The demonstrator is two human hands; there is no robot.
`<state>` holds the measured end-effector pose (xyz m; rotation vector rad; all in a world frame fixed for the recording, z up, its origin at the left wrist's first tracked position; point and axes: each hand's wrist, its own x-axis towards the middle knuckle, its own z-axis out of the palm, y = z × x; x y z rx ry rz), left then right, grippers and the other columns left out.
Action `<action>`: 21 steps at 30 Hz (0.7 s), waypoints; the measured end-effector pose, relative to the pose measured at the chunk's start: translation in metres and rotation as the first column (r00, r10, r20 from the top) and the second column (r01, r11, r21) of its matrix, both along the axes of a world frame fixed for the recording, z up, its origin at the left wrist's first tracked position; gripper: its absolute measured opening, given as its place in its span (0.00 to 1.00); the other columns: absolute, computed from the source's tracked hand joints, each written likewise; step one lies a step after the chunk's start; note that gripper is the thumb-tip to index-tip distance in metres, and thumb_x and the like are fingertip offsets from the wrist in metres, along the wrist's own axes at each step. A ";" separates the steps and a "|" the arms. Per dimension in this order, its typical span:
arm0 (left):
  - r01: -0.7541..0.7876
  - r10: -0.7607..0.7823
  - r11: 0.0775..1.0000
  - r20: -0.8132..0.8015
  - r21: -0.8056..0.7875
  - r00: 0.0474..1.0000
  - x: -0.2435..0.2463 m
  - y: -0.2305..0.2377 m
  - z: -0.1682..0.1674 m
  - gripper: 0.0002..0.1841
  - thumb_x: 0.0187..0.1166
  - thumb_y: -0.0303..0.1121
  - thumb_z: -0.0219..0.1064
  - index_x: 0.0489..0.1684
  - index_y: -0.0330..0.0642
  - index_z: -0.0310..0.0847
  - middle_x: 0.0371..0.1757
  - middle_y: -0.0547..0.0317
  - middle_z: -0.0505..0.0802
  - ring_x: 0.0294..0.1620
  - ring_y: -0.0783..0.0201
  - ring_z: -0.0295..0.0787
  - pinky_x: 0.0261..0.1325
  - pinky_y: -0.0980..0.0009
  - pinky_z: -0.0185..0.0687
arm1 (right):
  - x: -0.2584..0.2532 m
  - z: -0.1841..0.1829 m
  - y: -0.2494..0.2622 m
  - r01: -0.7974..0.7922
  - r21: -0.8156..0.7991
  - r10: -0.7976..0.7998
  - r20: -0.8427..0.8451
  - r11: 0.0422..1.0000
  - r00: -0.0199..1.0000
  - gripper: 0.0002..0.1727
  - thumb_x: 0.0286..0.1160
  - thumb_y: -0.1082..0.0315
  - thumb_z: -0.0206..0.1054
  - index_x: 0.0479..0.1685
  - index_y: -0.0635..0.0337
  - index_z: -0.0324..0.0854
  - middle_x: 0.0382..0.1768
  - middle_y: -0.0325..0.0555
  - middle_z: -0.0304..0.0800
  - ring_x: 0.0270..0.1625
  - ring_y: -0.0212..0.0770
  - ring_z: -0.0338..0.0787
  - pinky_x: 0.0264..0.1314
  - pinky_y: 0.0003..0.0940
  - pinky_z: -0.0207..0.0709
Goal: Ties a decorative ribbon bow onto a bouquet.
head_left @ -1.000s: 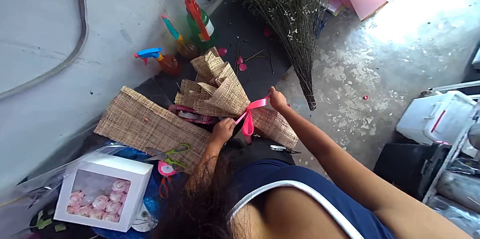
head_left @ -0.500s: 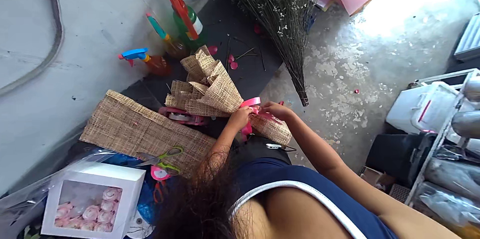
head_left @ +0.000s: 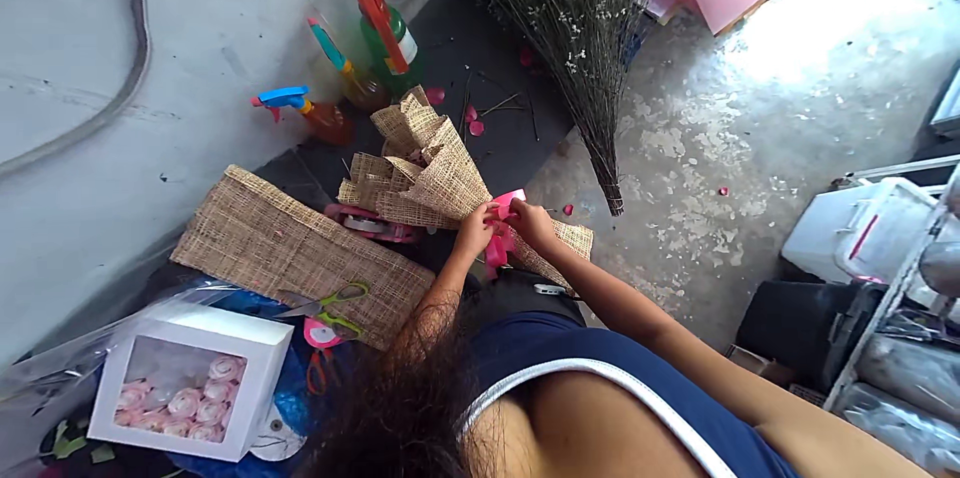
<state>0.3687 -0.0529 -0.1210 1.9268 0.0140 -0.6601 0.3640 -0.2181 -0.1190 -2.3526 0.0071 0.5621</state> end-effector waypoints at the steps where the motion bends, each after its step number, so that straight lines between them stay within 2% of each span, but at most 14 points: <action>1: 0.003 -0.003 1.000 -0.018 -0.008 1.000 0.001 0.001 0.000 0.26 0.77 0.15 0.65 0.77 0.30 0.72 0.66 0.33 0.89 0.64 0.43 0.90 0.70 0.50 0.83 | 0.001 0.003 0.000 -0.018 -0.013 0.018 -0.006 1.000 1.000 0.13 0.81 0.64 0.69 0.50 0.67 0.84 0.41 0.65 0.92 0.50 0.68 0.92 0.54 0.70 0.80; 3: -0.026 0.025 0.998 -0.029 -0.050 0.999 0.002 0.002 -0.001 0.29 0.73 0.14 0.69 0.77 0.31 0.72 0.59 0.32 0.91 0.57 0.44 0.93 0.66 0.51 0.85 | 0.001 0.004 -0.002 -0.057 -0.026 0.058 0.022 0.998 0.998 0.12 0.83 0.65 0.65 0.46 0.68 0.86 0.40 0.65 0.92 0.49 0.68 0.92 0.53 0.70 0.79; 5: -0.041 0.042 0.999 0.016 -0.033 0.999 0.001 0.004 0.001 0.30 0.69 0.13 0.73 0.75 0.31 0.74 0.51 0.35 0.94 0.51 0.47 0.95 0.62 0.52 0.87 | -0.002 -0.003 -0.005 -0.115 -0.006 0.115 0.084 0.993 0.990 0.12 0.83 0.67 0.64 0.43 0.67 0.89 0.39 0.64 0.93 0.48 0.66 0.92 0.52 0.70 0.80; 8: -0.013 -0.037 0.976 0.221 0.219 0.975 -0.009 0.011 0.020 0.19 0.73 0.19 0.71 0.64 0.35 0.86 0.47 0.44 0.96 0.50 0.49 0.95 0.62 0.48 0.86 | 0.005 -0.006 -0.023 -0.317 0.061 0.316 0.028 0.946 0.948 0.17 0.84 0.62 0.65 0.43 0.72 0.88 0.40 0.67 0.92 0.48 0.69 0.92 0.56 0.71 0.78; 11: -0.022 -0.110 0.919 0.311 0.393 0.944 -0.027 0.029 0.037 0.09 0.77 0.23 0.70 0.51 0.36 0.92 0.48 0.41 0.94 0.53 0.44 0.92 0.62 0.43 0.84 | 0.016 -0.011 -0.051 -0.457 0.001 0.457 0.003 0.890 0.890 0.23 0.86 0.56 0.64 0.37 0.73 0.86 0.35 0.67 0.91 0.46 0.69 0.91 0.53 0.71 0.77; 13: -0.022 -0.110 0.886 0.255 0.462 0.961 -0.037 0.052 0.030 0.08 0.79 0.26 0.70 0.48 0.36 0.93 0.48 0.39 0.94 0.54 0.41 0.92 0.61 0.41 0.83 | 0.027 -0.025 -0.073 -0.436 -0.071 0.438 0.016 0.897 0.899 0.20 0.87 0.59 0.62 0.40 0.72 0.87 0.38 0.68 0.91 0.48 0.70 0.92 0.54 0.72 0.78; 15: -0.033 -0.051 0.860 0.151 0.509 0.987 -0.047 0.080 0.001 0.09 0.80 0.27 0.68 0.50 0.35 0.91 0.51 0.37 0.94 0.57 0.39 0.91 0.65 0.38 0.81 | 0.041 -0.054 -0.097 -0.348 -0.142 0.352 0.003 0.927 0.936 0.18 0.88 0.63 0.59 0.43 0.70 0.88 0.41 0.69 0.92 0.53 0.71 0.91 0.58 0.73 0.77; 17: -0.085 0.048 0.819 0.079 0.567 0.996 -0.053 0.094 -0.021 0.11 0.82 0.28 0.66 0.54 0.35 0.90 0.55 0.38 0.94 0.60 0.39 0.90 0.68 0.37 0.79 | 0.049 -0.074 -0.102 -0.273 -0.156 0.268 -0.052 0.949 0.962 0.19 0.89 0.62 0.58 0.41 0.71 0.86 0.43 0.69 0.91 0.56 0.70 0.90 0.61 0.72 0.76; 19: -0.125 0.098 0.801 0.077 0.585 0.992 -0.048 0.093 -0.024 0.11 0.83 0.28 0.65 0.55 0.35 0.90 0.57 0.38 0.93 0.62 0.40 0.89 0.70 0.39 0.78 | 0.053 -0.072 -0.087 -0.195 -0.149 0.175 -0.134 0.969 0.975 0.21 0.91 0.61 0.56 0.46 0.72 0.87 0.50 0.70 0.91 0.61 0.70 0.88 0.66 0.71 0.74; 21: -0.051 0.049 0.803 0.020 0.594 0.999 -0.047 0.094 -0.012 0.11 0.81 0.27 0.67 0.55 0.36 0.90 0.58 0.38 0.92 0.63 0.39 0.89 0.70 0.38 0.77 | 0.050 -0.068 -0.081 -0.208 -0.220 0.152 -0.245 0.953 0.958 0.20 0.88 0.58 0.60 0.53 0.70 0.86 0.57 0.71 0.89 0.66 0.71 0.86 0.67 0.74 0.73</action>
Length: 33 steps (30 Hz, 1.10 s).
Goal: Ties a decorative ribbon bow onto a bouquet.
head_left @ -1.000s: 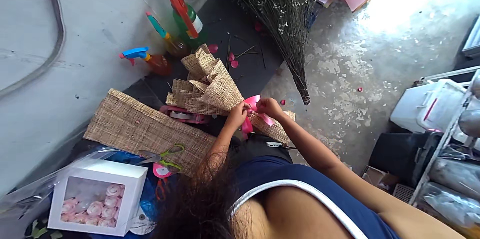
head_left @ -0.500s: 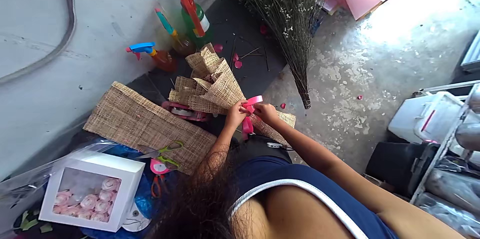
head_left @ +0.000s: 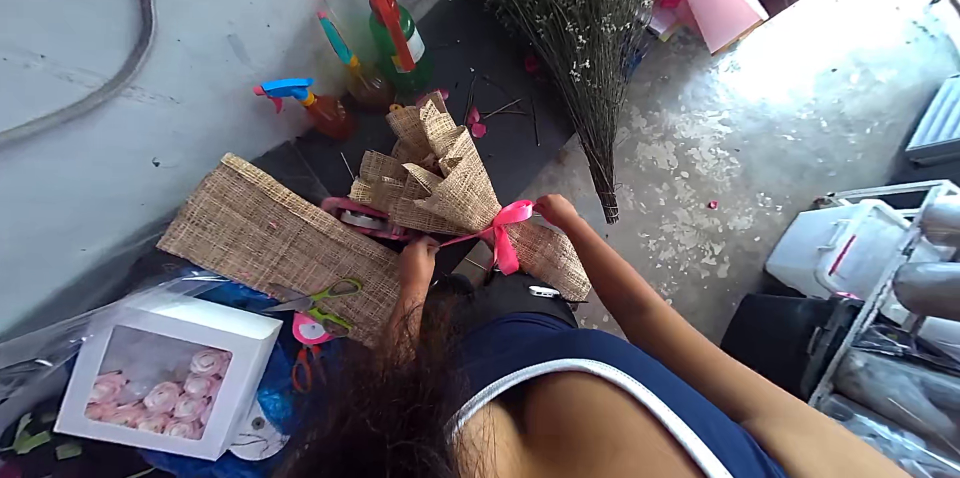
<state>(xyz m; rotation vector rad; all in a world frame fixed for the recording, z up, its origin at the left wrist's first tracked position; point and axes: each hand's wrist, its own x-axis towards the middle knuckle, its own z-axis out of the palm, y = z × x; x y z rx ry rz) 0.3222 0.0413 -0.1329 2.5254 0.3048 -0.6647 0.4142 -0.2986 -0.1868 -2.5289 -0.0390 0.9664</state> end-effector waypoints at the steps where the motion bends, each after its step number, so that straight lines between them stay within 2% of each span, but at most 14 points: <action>1: 0.061 -0.061 0.998 -0.066 -0.008 0.996 0.000 0.003 0.011 0.12 0.79 0.28 0.71 0.56 0.36 0.89 0.58 0.38 0.92 0.64 0.39 0.88 0.70 0.38 0.77 | -0.004 0.012 0.001 -0.007 -0.070 0.004 -0.047 0.998 0.999 0.22 0.82 0.56 0.68 0.62 0.66 0.84 0.63 0.73 0.85 0.70 0.73 0.82 0.68 0.77 0.70; 3: 0.201 -0.204 0.979 -0.223 -0.036 0.953 0.003 0.003 0.037 0.23 0.75 0.31 0.76 0.69 0.38 0.84 0.68 0.36 0.87 0.71 0.37 0.82 0.74 0.36 0.72 | -0.008 0.035 -0.004 0.038 -0.123 -0.044 -0.052 0.992 0.998 0.40 0.62 0.60 0.85 0.77 0.60 0.76 0.77 0.76 0.70 0.81 0.79 0.66 0.74 0.84 0.56; 4: 0.253 -0.252 0.967 -0.278 -0.033 0.927 0.005 0.000 0.053 0.28 0.75 0.33 0.76 0.75 0.38 0.79 0.74 0.34 0.83 0.75 0.35 0.79 0.76 0.35 0.70 | -0.007 0.042 -0.007 0.059 -0.085 -0.062 -0.033 0.995 0.998 0.43 0.57 0.61 0.87 0.78 0.59 0.75 0.77 0.74 0.69 0.82 0.78 0.64 0.74 0.84 0.56; 5: 0.280 -0.278 0.959 -0.292 -0.036 0.915 0.007 -0.007 0.067 0.29 0.77 0.35 0.74 0.79 0.38 0.76 0.77 0.34 0.81 0.76 0.34 0.78 0.76 0.35 0.70 | -0.006 0.044 -0.009 0.073 -0.005 -0.073 -0.030 0.997 0.997 0.40 0.58 0.61 0.87 0.75 0.60 0.78 0.75 0.73 0.73 0.80 0.77 0.67 0.73 0.83 0.57; 7: 0.264 -0.283 0.956 -0.167 -0.126 0.945 0.011 -0.028 0.082 0.23 0.83 0.33 0.68 0.76 0.37 0.78 0.72 0.37 0.85 0.72 0.38 0.83 0.75 0.39 0.73 | -0.004 0.039 -0.004 0.087 0.146 -0.072 -0.104 0.985 0.992 0.24 0.74 0.58 0.77 0.62 0.67 0.87 0.61 0.69 0.87 0.68 0.69 0.83 0.72 0.73 0.68; 9: 0.253 -0.259 0.934 0.010 -0.254 0.966 0.022 -0.057 0.082 0.18 0.87 0.29 0.62 0.73 0.36 0.80 0.67 0.39 0.89 0.64 0.42 0.89 0.70 0.43 0.80 | -0.005 0.032 0.013 0.212 0.255 -0.163 -0.200 0.944 0.966 0.24 0.88 0.55 0.62 0.56 0.74 0.86 0.52 0.67 0.91 0.56 0.62 0.90 0.66 0.62 0.76; 13: 0.232 -0.210 0.912 0.102 -0.339 0.972 0.059 -0.103 0.051 0.27 0.88 0.29 0.61 0.86 0.31 0.63 0.77 0.31 0.79 0.66 0.37 0.87 0.71 0.44 0.80 | -0.008 0.046 0.044 0.462 0.572 -0.442 -0.186 0.678 0.878 0.19 0.87 0.68 0.61 0.70 0.71 0.77 0.57 0.62 0.88 0.50 0.45 0.88 0.56 0.43 0.80; 16: 0.165 -0.108 0.916 0.173 -0.366 0.979 0.065 -0.118 0.024 0.27 0.83 0.31 0.68 0.80 0.29 0.70 0.72 0.34 0.85 0.73 0.39 0.83 0.80 0.43 0.71 | -0.016 0.058 0.053 0.470 0.710 -0.460 -0.229 0.525 0.858 0.13 0.85 0.73 0.61 0.60 0.70 0.82 0.51 0.52 0.89 0.45 0.35 0.86 0.49 0.34 0.80; 19: 0.076 -0.033 0.932 0.125 -0.353 0.992 0.064 -0.114 0.026 0.17 0.81 0.32 0.70 0.62 0.30 0.85 0.57 0.37 0.93 0.63 0.41 0.89 0.72 0.41 0.76 | -0.025 0.060 0.055 0.493 0.726 -0.480 -0.253 0.480 0.840 0.08 0.80 0.76 0.65 0.53 0.70 0.81 0.38 0.44 0.89 0.33 0.28 0.83 0.36 0.25 0.75; 21: 0.099 -0.052 0.933 0.142 -0.345 0.988 0.061 -0.109 0.024 0.14 0.80 0.32 0.72 0.54 0.30 0.87 0.55 0.37 0.93 0.60 0.41 0.91 0.69 0.40 0.79 | -0.030 0.059 0.056 0.505 0.719 -0.487 -0.262 0.478 0.833 0.12 0.76 0.79 0.69 0.55 0.71 0.78 0.41 0.47 0.90 0.35 0.29 0.84 0.36 0.25 0.76; 24: 0.153 -0.047 0.899 0.255 -0.410 0.966 0.051 -0.113 0.016 0.16 0.73 0.28 0.77 0.54 0.28 0.86 0.65 0.36 0.89 0.63 0.42 0.89 0.69 0.44 0.79 | -0.038 0.050 0.056 0.476 0.748 -0.488 -0.233 0.463 0.841 0.19 0.74 0.81 0.68 0.63 0.74 0.75 0.50 0.54 0.90 0.44 0.33 0.87 0.44 0.30 0.81; 27: 0.065 0.055 0.885 0.244 -0.461 0.968 0.045 -0.116 0.018 0.19 0.73 0.30 0.78 0.58 0.28 0.82 0.54 0.35 0.91 0.54 0.44 0.91 0.63 0.47 0.83 | -0.039 0.044 0.054 0.431 0.763 -0.467 -0.193 0.481 0.863 0.06 0.78 0.78 0.66 0.46 0.73 0.84 0.34 0.45 0.91 0.33 0.27 0.85 0.37 0.26 0.78; 30: 0.059 0.102 0.904 0.347 -0.423 0.932 0.032 -0.115 0.014 0.12 0.78 0.30 0.73 0.52 0.29 0.89 0.54 0.36 0.93 0.57 0.42 0.91 0.67 0.44 0.80 | -0.044 0.045 0.047 0.404 0.774 -0.423 -0.196 0.487 0.885 0.06 0.82 0.71 0.66 0.43 0.66 0.84 0.36 0.42 0.89 0.34 0.27 0.82 0.39 0.26 0.76; 33: -0.046 0.293 0.842 0.384 -0.537 0.876 0.008 -0.116 0.004 0.12 0.79 0.26 0.70 0.54 0.25 0.87 0.61 0.36 0.91 0.63 0.44 0.89 0.71 0.48 0.80 | -0.032 0.040 0.047 0.590 0.742 -0.487 -0.406 0.318 0.773 0.08 0.88 0.69 0.58 0.45 0.63 0.80 0.34 0.39 0.89 0.33 0.28 0.86 0.38 0.26 0.81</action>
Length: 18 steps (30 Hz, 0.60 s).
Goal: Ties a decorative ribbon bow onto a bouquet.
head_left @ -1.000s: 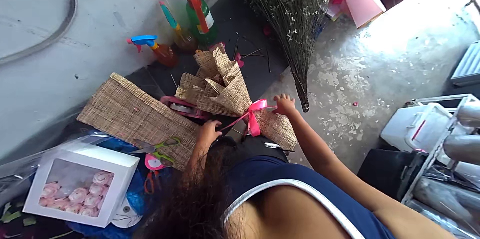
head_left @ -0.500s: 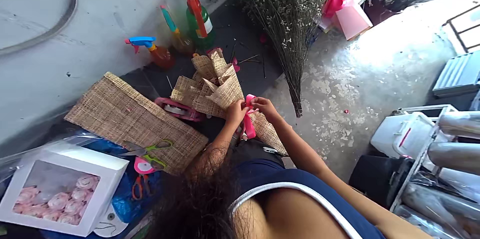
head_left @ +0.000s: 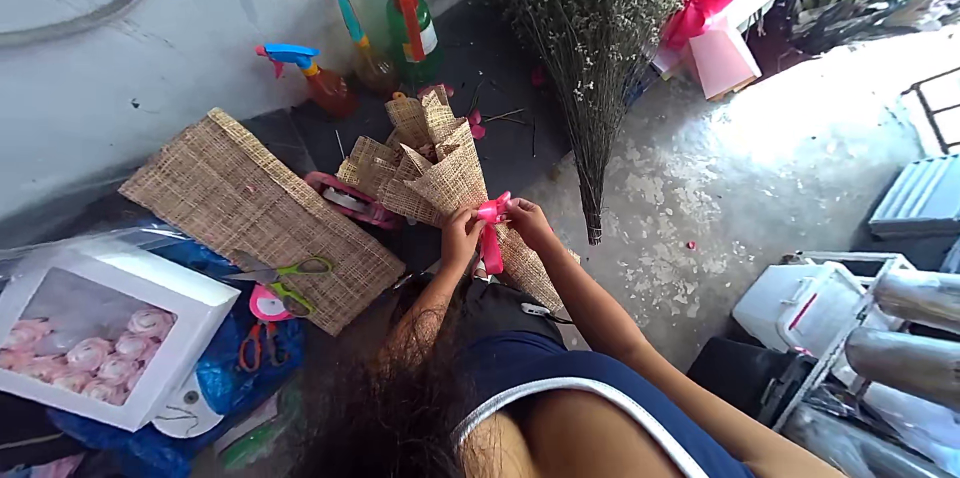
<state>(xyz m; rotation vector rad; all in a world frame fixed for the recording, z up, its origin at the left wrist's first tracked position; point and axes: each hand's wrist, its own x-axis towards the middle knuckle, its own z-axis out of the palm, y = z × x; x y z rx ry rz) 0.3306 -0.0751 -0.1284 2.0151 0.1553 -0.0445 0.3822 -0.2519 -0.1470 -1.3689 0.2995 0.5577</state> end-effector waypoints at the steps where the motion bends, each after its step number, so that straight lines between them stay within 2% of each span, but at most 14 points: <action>1: -0.097 0.091 0.990 -0.060 -0.101 0.994 -0.008 0.001 -0.001 0.12 0.82 0.25 0.67 0.56 0.25 0.86 0.58 0.38 0.92 0.56 0.51 0.92 0.63 0.53 0.85 | 0.006 -0.004 0.001 0.044 0.042 -0.042 -0.050 0.998 0.998 0.09 0.90 0.68 0.55 0.47 0.63 0.79 0.32 0.39 0.89 0.31 0.29 0.87 0.37 0.27 0.82; 2: -0.223 0.189 0.947 -0.160 -0.231 0.969 -0.015 0.001 -0.002 0.13 0.85 0.26 0.63 0.58 0.25 0.83 0.50 0.42 0.93 0.45 0.58 0.92 0.52 0.60 0.88 | 0.010 -0.008 0.002 0.072 0.070 -0.067 -0.072 0.995 0.995 0.10 0.91 0.68 0.54 0.50 0.63 0.78 0.31 0.39 0.89 0.31 0.30 0.87 0.37 0.28 0.83; 3: -0.360 0.272 0.860 -0.270 -0.363 0.924 -0.020 0.003 -0.005 0.14 0.88 0.28 0.59 0.62 0.26 0.80 0.48 0.44 0.92 0.41 0.61 0.90 0.48 0.63 0.87 | 0.014 -0.012 0.002 0.103 0.090 -0.096 -0.084 0.991 0.992 0.10 0.92 0.68 0.52 0.51 0.63 0.77 0.31 0.39 0.88 0.31 0.31 0.87 0.38 0.29 0.83; 4: -0.494 0.342 0.736 -0.375 -0.463 0.862 -0.024 0.003 -0.008 0.15 0.91 0.30 0.56 0.65 0.30 0.77 0.48 0.49 0.90 0.40 0.65 0.88 0.46 0.66 0.86 | 0.019 -0.015 0.002 0.151 0.103 -0.141 -0.096 0.983 0.985 0.09 0.92 0.68 0.51 0.51 0.62 0.75 0.30 0.38 0.87 0.30 0.31 0.86 0.37 0.29 0.83; 6: -0.693 0.437 0.471 -0.538 -0.546 0.721 -0.025 0.001 -0.010 0.15 0.93 0.34 0.51 0.70 0.38 0.72 0.48 0.57 0.87 0.38 0.70 0.84 0.44 0.71 0.83 | 0.032 -0.020 0.004 0.293 0.161 -0.268 -0.164 0.942 0.950 0.08 0.93 0.68 0.49 0.52 0.60 0.73 0.29 0.37 0.84 0.28 0.31 0.85 0.37 0.29 0.83; 8: -0.761 0.478 0.307 -0.599 -0.571 0.642 -0.020 -0.003 -0.011 0.12 0.95 0.37 0.48 0.66 0.44 0.71 0.41 0.63 0.84 0.33 0.73 0.82 0.40 0.75 0.81 | 0.048 -0.024 0.011 0.477 0.193 -0.412 -0.298 0.857 0.861 0.07 0.93 0.68 0.50 0.52 0.58 0.72 0.30 0.36 0.81 0.28 0.29 0.82 0.35 0.25 0.81; 10: -0.748 0.455 0.251 -0.607 -0.614 0.652 -0.018 -0.007 -0.017 0.11 0.95 0.37 0.46 0.63 0.47 0.70 0.39 0.65 0.83 0.34 0.73 0.81 0.42 0.74 0.81 | 0.057 -0.032 0.020 0.648 0.158 -0.523 -0.464 0.745 0.715 0.08 0.93 0.64 0.51 0.54 0.56 0.72 0.34 0.37 0.78 0.30 0.29 0.79 0.35 0.24 0.79; 11: -0.739 0.420 0.265 -0.615 -0.620 0.667 -0.019 -0.008 -0.021 0.11 0.95 0.38 0.45 0.63 0.47 0.70 0.39 0.65 0.83 0.34 0.72 0.81 0.42 0.73 0.81 | 0.059 -0.036 0.025 0.703 0.118 -0.562 -0.515 0.701 0.647 0.09 0.93 0.61 0.50 0.55 0.55 0.71 0.37 0.38 0.76 0.32 0.31 0.78 0.36 0.24 0.78; 12: -0.729 0.376 0.323 -0.625 -0.603 0.684 -0.018 -0.007 -0.023 0.13 0.95 0.39 0.44 0.61 0.46 0.71 0.38 0.63 0.84 0.31 0.71 0.81 0.39 0.73 0.82 | 0.060 -0.037 0.027 0.713 0.119 -0.565 -0.525 0.691 0.636 0.13 0.93 0.60 0.49 0.61 0.58 0.70 0.44 0.43 0.75 0.39 0.35 0.79 0.44 0.29 0.78; 13: -0.684 0.298 0.420 -0.621 -0.597 0.725 -0.017 -0.003 -0.023 0.16 0.96 0.40 0.43 0.64 0.42 0.72 0.40 0.60 0.85 0.32 0.69 0.81 0.39 0.71 0.81 | 0.062 -0.037 0.029 0.673 0.115 -0.548 -0.489 0.730 0.678 0.16 0.93 0.59 0.48 0.64 0.60 0.70 0.46 0.46 0.78 0.42 0.38 0.81 0.46 0.33 0.80; 14: -0.605 0.207 0.539 -0.604 -0.586 0.770 -0.016 0.004 -0.020 0.17 0.96 0.39 0.43 0.65 0.39 0.73 0.41 0.59 0.85 0.33 0.69 0.81 0.39 0.71 0.80 | 0.064 -0.034 0.028 0.590 0.113 -0.498 -0.423 0.800 0.757 0.17 0.94 0.58 0.47 0.64 0.61 0.71 0.44 0.46 0.81 0.39 0.37 0.82 0.44 0.33 0.80; 16: -0.419 0.076 0.734 -0.548 -0.535 0.833 -0.015 0.016 -0.016 0.14 0.93 0.32 0.53 0.64 0.34 0.79 0.39 0.59 0.85 0.30 0.72 0.78 0.37 0.74 0.79 | 0.067 -0.030 0.018 0.416 0.125 -0.357 -0.334 0.901 0.873 0.13 0.95 0.61 0.48 0.59 0.59 0.72 0.33 0.39 0.83 0.29 0.32 0.82 0.35 0.29 0.80; 18: -0.385 0.072 0.786 -0.546 -0.484 0.835 -0.015 0.024 -0.017 0.14 0.91 0.30 0.55 0.67 0.33 0.78 0.40 0.59 0.85 0.31 0.73 0.77 0.37 0.74 0.77 | 0.067 -0.028 0.006 0.405 0.134 -0.341 -0.345 0.904 0.875 0.09 0.94 0.64 0.49 0.54 0.57 0.72 0.30 0.37 0.81 0.26 0.30 0.80 0.32 0.26 0.78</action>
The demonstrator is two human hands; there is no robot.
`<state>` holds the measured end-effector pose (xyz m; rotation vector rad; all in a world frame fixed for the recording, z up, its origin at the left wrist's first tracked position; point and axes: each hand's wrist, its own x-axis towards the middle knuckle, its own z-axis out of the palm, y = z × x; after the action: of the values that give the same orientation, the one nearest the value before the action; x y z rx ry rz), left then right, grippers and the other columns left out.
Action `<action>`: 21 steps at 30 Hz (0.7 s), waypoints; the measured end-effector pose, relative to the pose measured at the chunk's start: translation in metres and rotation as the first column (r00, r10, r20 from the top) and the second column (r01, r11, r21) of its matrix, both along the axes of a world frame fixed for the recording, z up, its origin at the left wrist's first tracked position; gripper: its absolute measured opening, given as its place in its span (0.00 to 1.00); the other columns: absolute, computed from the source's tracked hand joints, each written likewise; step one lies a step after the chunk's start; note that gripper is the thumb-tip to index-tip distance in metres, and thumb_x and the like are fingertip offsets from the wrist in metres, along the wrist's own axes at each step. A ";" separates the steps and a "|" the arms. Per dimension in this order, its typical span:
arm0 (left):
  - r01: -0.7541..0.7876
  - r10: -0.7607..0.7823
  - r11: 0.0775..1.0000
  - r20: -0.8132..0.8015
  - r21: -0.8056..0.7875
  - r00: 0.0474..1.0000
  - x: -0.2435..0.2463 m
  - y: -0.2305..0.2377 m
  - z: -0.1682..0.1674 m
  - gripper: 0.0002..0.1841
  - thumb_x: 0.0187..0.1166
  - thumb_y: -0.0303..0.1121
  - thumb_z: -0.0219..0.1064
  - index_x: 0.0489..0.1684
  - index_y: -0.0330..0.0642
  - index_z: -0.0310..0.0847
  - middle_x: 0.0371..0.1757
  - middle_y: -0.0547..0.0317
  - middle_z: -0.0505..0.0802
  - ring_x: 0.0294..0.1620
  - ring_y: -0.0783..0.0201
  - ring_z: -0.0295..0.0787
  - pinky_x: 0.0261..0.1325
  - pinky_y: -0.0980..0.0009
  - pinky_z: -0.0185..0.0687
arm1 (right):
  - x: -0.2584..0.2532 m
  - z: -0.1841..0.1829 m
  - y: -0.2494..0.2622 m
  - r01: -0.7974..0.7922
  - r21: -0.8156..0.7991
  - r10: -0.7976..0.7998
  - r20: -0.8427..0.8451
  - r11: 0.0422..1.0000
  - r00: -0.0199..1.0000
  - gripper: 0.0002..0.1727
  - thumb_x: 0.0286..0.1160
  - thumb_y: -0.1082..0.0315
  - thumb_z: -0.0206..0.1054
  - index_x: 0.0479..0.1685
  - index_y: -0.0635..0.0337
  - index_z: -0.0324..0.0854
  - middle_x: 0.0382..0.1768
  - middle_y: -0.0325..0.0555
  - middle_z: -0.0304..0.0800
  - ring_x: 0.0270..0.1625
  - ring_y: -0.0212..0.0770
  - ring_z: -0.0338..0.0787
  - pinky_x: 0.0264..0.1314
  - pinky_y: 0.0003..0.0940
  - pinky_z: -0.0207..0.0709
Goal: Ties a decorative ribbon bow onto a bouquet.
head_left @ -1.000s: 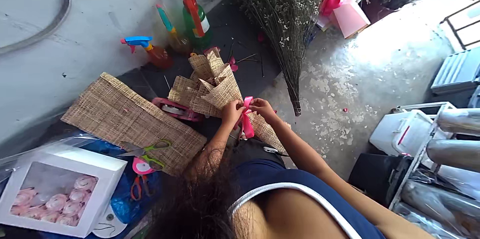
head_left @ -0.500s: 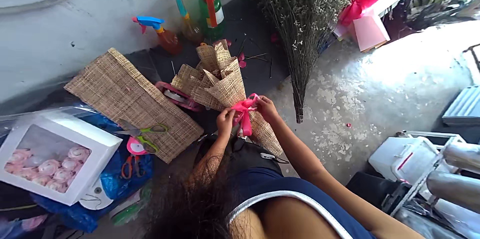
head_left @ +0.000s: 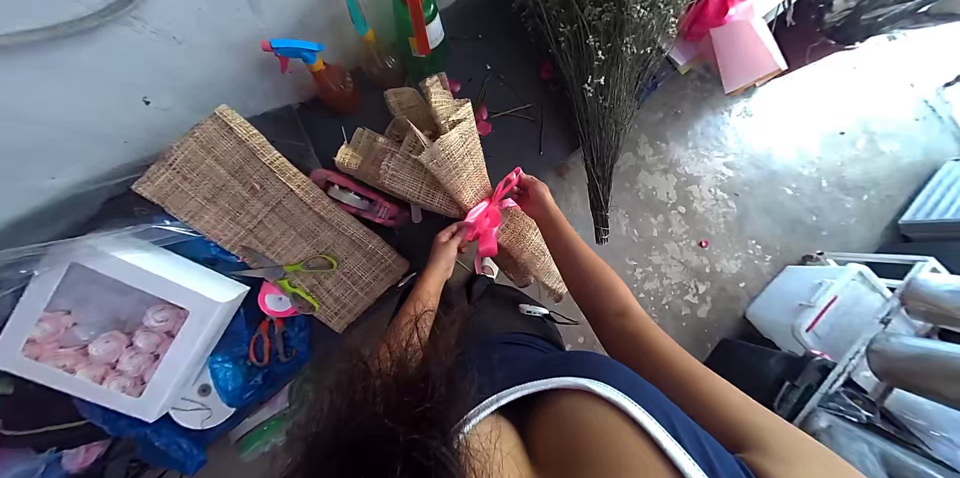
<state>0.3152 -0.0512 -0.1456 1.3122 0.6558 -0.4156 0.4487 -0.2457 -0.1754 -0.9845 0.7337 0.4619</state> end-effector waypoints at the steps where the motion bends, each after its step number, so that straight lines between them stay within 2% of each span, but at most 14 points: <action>1: -0.042 0.042 0.999 -0.031 -0.002 0.999 0.002 0.004 -0.002 0.15 0.92 0.30 0.53 0.69 0.36 0.74 0.40 0.60 0.82 0.30 0.73 0.75 0.36 0.74 0.75 | 0.001 -0.002 -0.004 0.058 0.025 -0.057 -0.036 0.998 0.998 0.09 0.94 0.64 0.49 0.51 0.57 0.73 0.29 0.37 0.80 0.26 0.30 0.79 0.32 0.25 0.78; 2: -0.102 0.101 0.995 -0.073 -0.010 0.992 0.005 0.006 -0.007 0.15 0.93 0.31 0.50 0.71 0.38 0.72 0.38 0.61 0.80 0.28 0.73 0.74 0.34 0.75 0.74 | 0.003 -0.005 -0.006 0.133 0.053 -0.127 -0.105 0.990 0.986 0.11 0.93 0.63 0.48 0.45 0.55 0.74 0.26 0.36 0.78 0.23 0.29 0.77 0.28 0.24 0.76; 4: -0.233 0.222 0.972 -0.180 -0.044 0.958 0.008 0.003 -0.010 0.15 0.95 0.34 0.47 0.71 0.41 0.71 0.41 0.58 0.82 0.31 0.69 0.76 0.33 0.72 0.75 | 0.002 -0.010 -0.004 0.316 0.160 -0.267 -0.266 0.935 0.926 0.14 0.94 0.59 0.45 0.44 0.55 0.72 0.26 0.36 0.76 0.21 0.29 0.76 0.26 0.22 0.76; 6: -0.328 0.296 0.940 -0.248 -0.096 0.922 0.011 -0.005 -0.005 0.17 0.95 0.34 0.45 0.75 0.42 0.69 0.51 0.53 0.81 0.39 0.64 0.77 0.41 0.68 0.75 | 0.002 -0.012 0.000 0.463 0.192 -0.378 -0.355 0.865 0.855 0.14 0.94 0.58 0.43 0.46 0.53 0.70 0.27 0.36 0.75 0.20 0.28 0.74 0.23 0.20 0.73; 7: -0.375 0.334 0.919 -0.268 -0.118 0.903 0.012 -0.009 -0.003 0.16 0.95 0.33 0.44 0.73 0.41 0.69 0.52 0.53 0.81 0.42 0.64 0.77 0.43 0.67 0.75 | 0.001 -0.014 0.000 0.454 0.162 -0.383 -0.339 0.876 0.859 0.13 0.93 0.60 0.43 0.45 0.54 0.69 0.26 0.36 0.74 0.19 0.28 0.73 0.22 0.20 0.72; 9: -0.452 0.403 0.879 -0.270 -0.152 0.875 0.016 -0.009 -0.001 0.16 0.95 0.33 0.40 0.66 0.39 0.70 0.51 0.53 0.82 0.43 0.63 0.80 0.45 0.67 0.77 | -0.001 -0.015 -0.005 0.269 0.037 -0.253 -0.239 0.962 0.938 0.08 0.92 0.65 0.49 0.47 0.57 0.71 0.29 0.38 0.74 0.23 0.30 0.74 0.28 0.23 0.76; 11: -0.414 0.372 0.901 -0.259 -0.132 0.891 0.020 0.000 -0.004 0.17 0.94 0.35 0.36 0.57 0.39 0.71 0.50 0.53 0.83 0.45 0.63 0.81 0.47 0.65 0.76 | -0.003 -0.015 -0.016 0.127 -0.056 -0.136 -0.206 0.990 0.969 0.07 0.89 0.68 0.53 0.51 0.61 0.74 0.31 0.41 0.77 0.26 0.32 0.77 0.31 0.27 0.78; 13: -0.327 0.295 0.943 -0.291 -0.067 0.910 0.017 0.004 -0.011 0.22 0.94 0.39 0.35 0.61 0.36 0.73 0.57 0.48 0.85 0.55 0.59 0.81 0.54 0.60 0.73 | -0.012 -0.018 -0.023 0.197 -0.007 -0.191 -0.281 0.980 0.941 0.07 0.91 0.68 0.50 0.48 0.58 0.71 0.28 0.38 0.74 0.23 0.29 0.75 0.28 0.23 0.77; 15: -0.331 0.306 0.944 -0.364 -0.007 0.880 0.016 0.001 -0.014 0.25 0.94 0.44 0.34 0.65 0.36 0.72 0.61 0.45 0.84 0.58 0.56 0.79 0.56 0.56 0.72 | -0.023 -0.025 -0.014 0.262 0.048 -0.238 -0.285 0.964 0.928 0.08 0.91 0.67 0.47 0.47 0.57 0.70 0.28 0.37 0.72 0.23 0.30 0.74 0.28 0.24 0.76; 17: -0.331 0.320 0.943 -0.389 0.041 0.864 0.021 0.005 -0.015 0.25 0.94 0.46 0.38 0.67 0.36 0.73 0.61 0.45 0.84 0.57 0.56 0.80 0.56 0.56 0.72 | -0.026 -0.023 -0.009 0.105 -0.047 -0.112 -0.186 0.993 0.976 0.08 0.91 0.68 0.48 0.52 0.60 0.71 0.30 0.40 0.76 0.24 0.32 0.77 0.30 0.27 0.78; 18: -0.294 0.293 0.954 -0.388 0.058 0.874 0.019 0.009 -0.016 0.23 0.93 0.45 0.41 0.66 0.36 0.74 0.60 0.45 0.85 0.56 0.56 0.80 0.56 0.57 0.73 | -0.029 -0.016 -0.013 -0.023 -0.158 -0.002 -0.154 0.987 0.988 0.11 0.91 0.68 0.51 0.59 0.64 0.72 0.34 0.44 0.79 0.28 0.34 0.81 0.34 0.30 0.81; 19: -0.251 0.257 0.966 -0.377 0.066 0.890 0.018 0.015 -0.016 0.22 0.93 0.43 0.44 0.66 0.35 0.74 0.60 0.45 0.85 0.57 0.56 0.80 0.57 0.57 0.73 | -0.033 -0.007 -0.020 -0.142 -0.322 0.108 -0.122 0.936 0.987 0.15 0.90 0.68 0.56 0.66 0.68 0.72 0.41 0.50 0.84 0.33 0.38 0.85 0.39 0.34 0.84; 20: -0.209 0.222 0.975 -0.359 0.076 0.907 0.016 0.019 -0.016 0.20 0.93 0.41 0.47 0.65 0.34 0.76 0.59 0.44 0.85 0.56 0.56 0.80 0.57 0.57 0.74 | -0.036 0.004 -0.029 -0.219 -0.497 0.206 -0.082 0.839 0.975 0.19 0.87 0.69 0.59 0.70 0.72 0.71 0.49 0.58 0.87 0.41 0.43 0.89 0.46 0.40 0.85; 21: -0.186 0.201 0.980 -0.346 0.076 0.916 0.016 0.022 -0.015 0.19 0.92 0.39 0.51 0.64 0.33 0.77 0.58 0.45 0.86 0.55 0.56 0.80 0.57 0.58 0.74 | -0.039 0.016 -0.038 -0.233 -0.637 0.291 -0.014 0.735 0.957 0.22 0.83 0.71 0.62 0.71 0.75 0.71 0.55 0.65 0.87 0.49 0.52 0.90 0.54 0.49 0.84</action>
<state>0.3308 -0.0294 -0.1610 1.2066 1.0920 -0.4818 0.4096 -0.2838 -0.1594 -1.7598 0.6830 0.4162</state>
